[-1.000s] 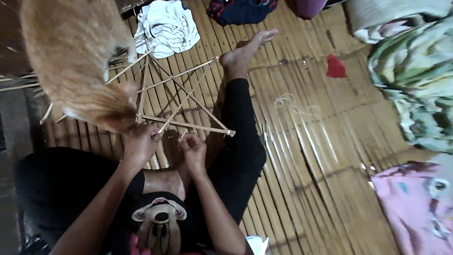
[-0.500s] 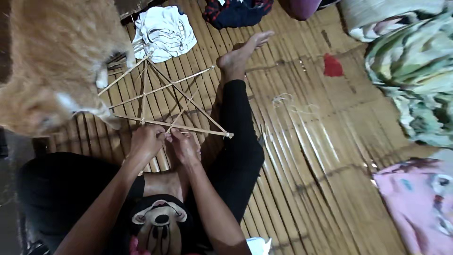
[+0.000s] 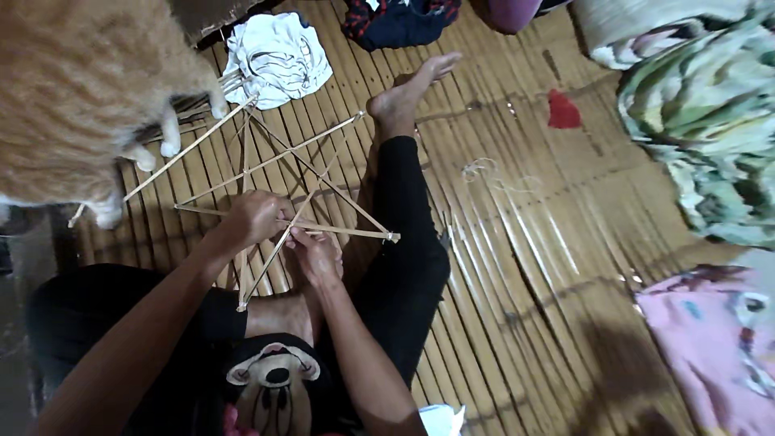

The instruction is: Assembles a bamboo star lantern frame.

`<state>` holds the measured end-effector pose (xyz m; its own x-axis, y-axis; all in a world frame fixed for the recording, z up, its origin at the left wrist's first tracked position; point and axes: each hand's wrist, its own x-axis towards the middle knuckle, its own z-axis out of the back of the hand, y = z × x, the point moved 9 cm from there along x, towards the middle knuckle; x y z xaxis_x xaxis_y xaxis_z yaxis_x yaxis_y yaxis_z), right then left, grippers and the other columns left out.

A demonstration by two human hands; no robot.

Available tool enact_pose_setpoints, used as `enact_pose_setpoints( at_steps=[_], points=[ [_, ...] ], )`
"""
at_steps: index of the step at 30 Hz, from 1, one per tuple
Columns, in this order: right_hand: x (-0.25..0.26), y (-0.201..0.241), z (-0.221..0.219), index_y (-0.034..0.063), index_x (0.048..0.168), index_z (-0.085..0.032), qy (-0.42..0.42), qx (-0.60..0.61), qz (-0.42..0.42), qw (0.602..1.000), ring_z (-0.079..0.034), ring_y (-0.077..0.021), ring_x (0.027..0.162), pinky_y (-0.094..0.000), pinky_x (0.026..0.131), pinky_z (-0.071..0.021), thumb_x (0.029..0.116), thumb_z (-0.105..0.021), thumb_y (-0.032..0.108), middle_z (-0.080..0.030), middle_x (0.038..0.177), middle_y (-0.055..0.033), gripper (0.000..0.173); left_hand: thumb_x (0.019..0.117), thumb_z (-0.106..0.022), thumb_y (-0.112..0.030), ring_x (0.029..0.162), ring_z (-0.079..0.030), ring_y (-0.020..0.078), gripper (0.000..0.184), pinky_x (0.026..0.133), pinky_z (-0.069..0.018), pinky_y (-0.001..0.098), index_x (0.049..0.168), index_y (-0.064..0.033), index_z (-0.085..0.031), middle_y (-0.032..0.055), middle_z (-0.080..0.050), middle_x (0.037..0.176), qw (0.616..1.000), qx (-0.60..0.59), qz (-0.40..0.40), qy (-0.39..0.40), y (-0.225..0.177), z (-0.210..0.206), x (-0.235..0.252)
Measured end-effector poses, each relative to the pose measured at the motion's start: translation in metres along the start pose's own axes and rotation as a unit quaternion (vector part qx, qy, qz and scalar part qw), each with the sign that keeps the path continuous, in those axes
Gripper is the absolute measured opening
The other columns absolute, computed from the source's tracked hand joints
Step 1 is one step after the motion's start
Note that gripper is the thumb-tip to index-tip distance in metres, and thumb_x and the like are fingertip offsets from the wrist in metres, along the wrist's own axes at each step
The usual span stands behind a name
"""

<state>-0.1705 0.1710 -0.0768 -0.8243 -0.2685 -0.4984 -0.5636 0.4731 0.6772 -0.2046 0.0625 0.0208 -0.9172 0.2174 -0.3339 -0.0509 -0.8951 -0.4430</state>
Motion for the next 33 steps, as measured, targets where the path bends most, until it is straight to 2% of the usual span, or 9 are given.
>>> enact_pose_setpoints(
  at_steps=[5, 9, 17, 22, 28, 33],
  points=[
    [0.003, 0.002, 0.005, -0.0023, 0.109, -0.07, -0.006, -0.006, 0.007, 1.0, -0.065, -0.0098, 0.066, -0.0251, 0.067, -0.0578, 0.0979, -0.057, -0.008, -0.071, 0.084, -0.0065, 0.017, 0.0947, -0.072, -0.013, 0.098, -0.071, 0.0374, 0.013, 0.086, -0.0534, 0.0585, 0.103, -0.0041, -0.077, 0.016, -0.073, 0.108, 0.998, 0.028, -0.06, -0.006, -0.006, -0.006, 0.002],
    [0.004, 0.004, 0.004, -0.0016, 0.11, -0.069, 0.006, -0.014, 0.012, 1.0, -0.066, -0.0104, 0.067, -0.0259, 0.068, -0.0585, 0.0983, -0.056, -0.008, -0.072, 0.084, -0.0064, 0.018, 0.0908, -0.075, -0.014, 0.089, -0.072, 0.0369, 0.013, 0.079, -0.0549, 0.0575, 0.097, -0.0022, -0.076, 0.0167, -0.073, 0.098, 0.992, 0.028, -0.111, -0.044, -0.007, -0.005, 0.001],
    [0.004, 0.007, 0.006, -0.003, 0.107, -0.068, 0.015, -0.057, 0.021, 0.998, -0.065, -0.0102, 0.067, -0.0261, 0.07, -0.0587, 0.0968, -0.055, -0.01, -0.07, 0.082, -0.0055, 0.017, 0.0896, -0.078, -0.016, 0.089, -0.072, 0.0362, 0.017, 0.083, -0.0534, 0.057, 0.099, -0.0027, -0.075, 0.0157, -0.074, 0.093, 0.997, 0.032, -0.074, -0.005, -0.008, -0.006, -0.001],
    [0.005, 0.007, 0.011, -0.0059, 0.108, -0.068, -0.004, -0.072, 0.012, 0.997, -0.066, -0.0112, 0.067, -0.0263, 0.069, -0.0591, 0.096, -0.056, -0.012, -0.07, 0.083, -0.0078, 0.018, 0.0944, -0.074, -0.022, 0.096, -0.071, 0.037, 0.02, 0.086, -0.0521, 0.0573, 0.104, -0.0041, -0.074, 0.0157, -0.073, 0.099, 0.996, 0.05, -0.063, 0.047, -0.008, -0.011, 0.003],
    [0.003, 0.008, 0.012, -0.0062, 0.104, -0.069, -0.016, -0.075, 0.012, 0.997, -0.064, -0.011, 0.064, -0.0257, 0.066, -0.0583, 0.0952, -0.055, -0.014, -0.069, 0.079, -0.0083, 0.018, 0.0902, -0.077, -0.02, 0.091, -0.07, 0.0338, 0.018, 0.081, -0.0546, 0.0529, 0.094, -0.0035, -0.074, 0.0148, -0.07, 0.101, 0.993, 0.057, -0.098, 0.01, -0.01, -0.018, 0.005],
    [0.005, 0.006, 0.015, -0.0068, 0.103, -0.069, -0.034, -0.076, 0.01, 0.996, -0.063, -0.0109, 0.062, -0.0255, 0.065, -0.0582, 0.0947, -0.058, -0.013, -0.068, 0.077, -0.008, 0.015, 0.093, -0.076, -0.023, 0.096, -0.069, 0.0363, 0.02, 0.085, -0.0522, 0.0564, 0.1, -0.0045, -0.073, 0.0158, -0.072, 0.1, 0.995, 0.055, -0.064, 0.062, -0.006, -0.021, 0.011]
  ],
)
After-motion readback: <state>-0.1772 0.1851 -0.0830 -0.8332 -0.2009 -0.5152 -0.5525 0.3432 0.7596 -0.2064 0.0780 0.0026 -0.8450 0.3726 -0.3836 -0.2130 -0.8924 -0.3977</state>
